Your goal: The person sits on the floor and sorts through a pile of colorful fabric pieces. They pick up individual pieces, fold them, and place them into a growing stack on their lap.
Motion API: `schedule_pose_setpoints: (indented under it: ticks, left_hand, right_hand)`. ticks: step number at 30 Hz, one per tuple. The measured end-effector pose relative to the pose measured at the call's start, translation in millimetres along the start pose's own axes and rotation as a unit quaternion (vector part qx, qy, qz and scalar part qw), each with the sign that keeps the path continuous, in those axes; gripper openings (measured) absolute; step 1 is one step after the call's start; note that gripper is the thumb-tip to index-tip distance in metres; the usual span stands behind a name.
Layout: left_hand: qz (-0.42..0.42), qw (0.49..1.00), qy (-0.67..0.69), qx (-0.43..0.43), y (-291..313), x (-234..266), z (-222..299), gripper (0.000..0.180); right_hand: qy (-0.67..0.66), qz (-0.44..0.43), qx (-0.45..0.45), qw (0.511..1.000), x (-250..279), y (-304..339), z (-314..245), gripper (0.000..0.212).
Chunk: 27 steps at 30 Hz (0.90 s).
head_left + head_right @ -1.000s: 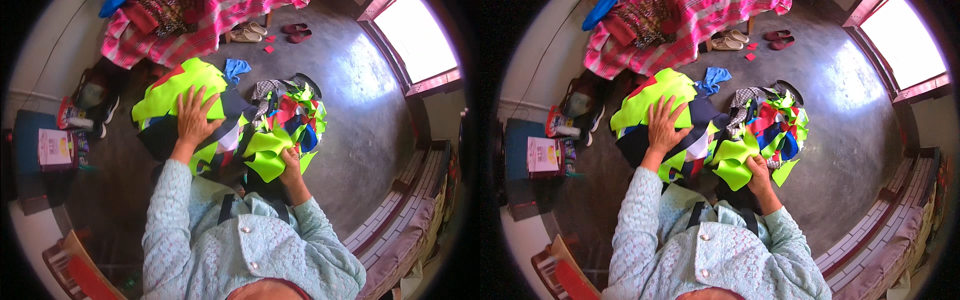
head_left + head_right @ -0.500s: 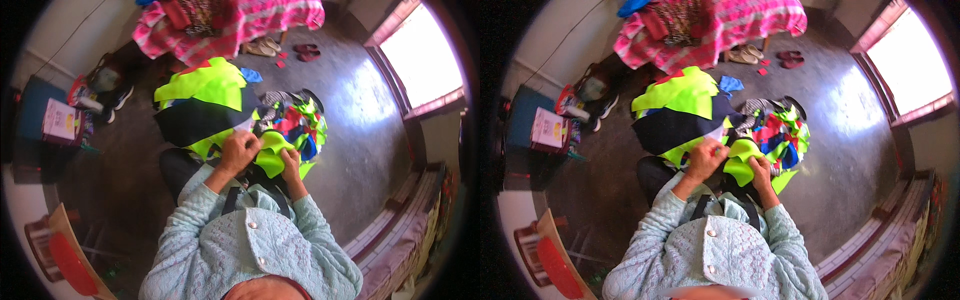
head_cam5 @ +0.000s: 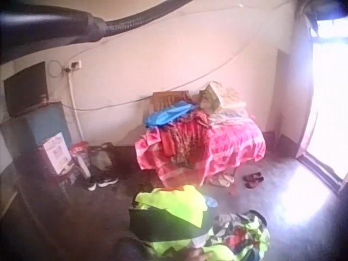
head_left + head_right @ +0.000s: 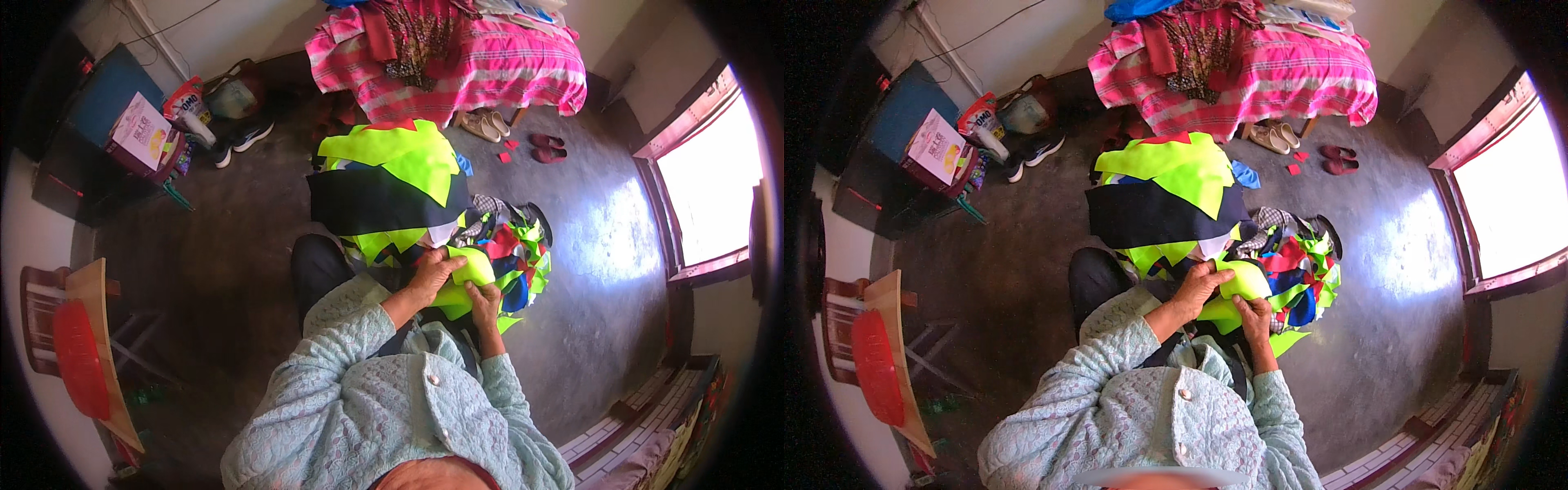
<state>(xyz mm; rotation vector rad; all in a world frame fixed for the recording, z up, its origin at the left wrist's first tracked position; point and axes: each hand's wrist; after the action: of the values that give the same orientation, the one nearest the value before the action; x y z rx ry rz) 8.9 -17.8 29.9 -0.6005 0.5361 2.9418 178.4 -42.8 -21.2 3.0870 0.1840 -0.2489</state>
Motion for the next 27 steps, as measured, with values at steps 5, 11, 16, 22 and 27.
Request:
schedule_pose_setpoints:
  ticks: [5,11,16,22,27]
  left_hand:
    - [0.034,0.940,-0.271,-0.204,-23.3,14.5,2.3,0.032]
    - [-0.033,0.962,-0.121,-0.243,-19.0,37.2,135.4,0.029]
    - [0.029,0.952,-0.128,-0.277,-13.6,101.8,206.3,0.030]
    - [0.261,0.908,-0.283,-0.162,-47.6,237.9,149.4,0.029]
    - [0.311,0.886,-0.314,-0.140,-42.2,234.9,147.1,0.038]
  right_hand:
    - [0.022,-0.032,0.026,0.999,-11.2,-2.0,-18.8,0.022]
    - [0.040,-0.042,0.035,0.998,-10.3,-3.2,-21.4,0.017]
    - [-0.002,-0.034,0.017,0.999,-13.5,-1.8,-21.6,0.016]
    - [-0.002,-0.042,0.020,0.999,-15.6,-4.7,-22.0,0.016]
    - [-0.005,-0.044,0.022,0.999,-12.6,-5.0,-19.2,0.016]
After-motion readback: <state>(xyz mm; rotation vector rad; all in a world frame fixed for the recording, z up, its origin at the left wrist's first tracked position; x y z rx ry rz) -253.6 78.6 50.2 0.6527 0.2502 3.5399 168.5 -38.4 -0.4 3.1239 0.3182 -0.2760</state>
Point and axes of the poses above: each hand's wrist, its own y-axis away from the middle knuckle, its own x-axis out of the back of the hand, z = x × y, and after that the axes turned 8 degrees about -y, right-handed
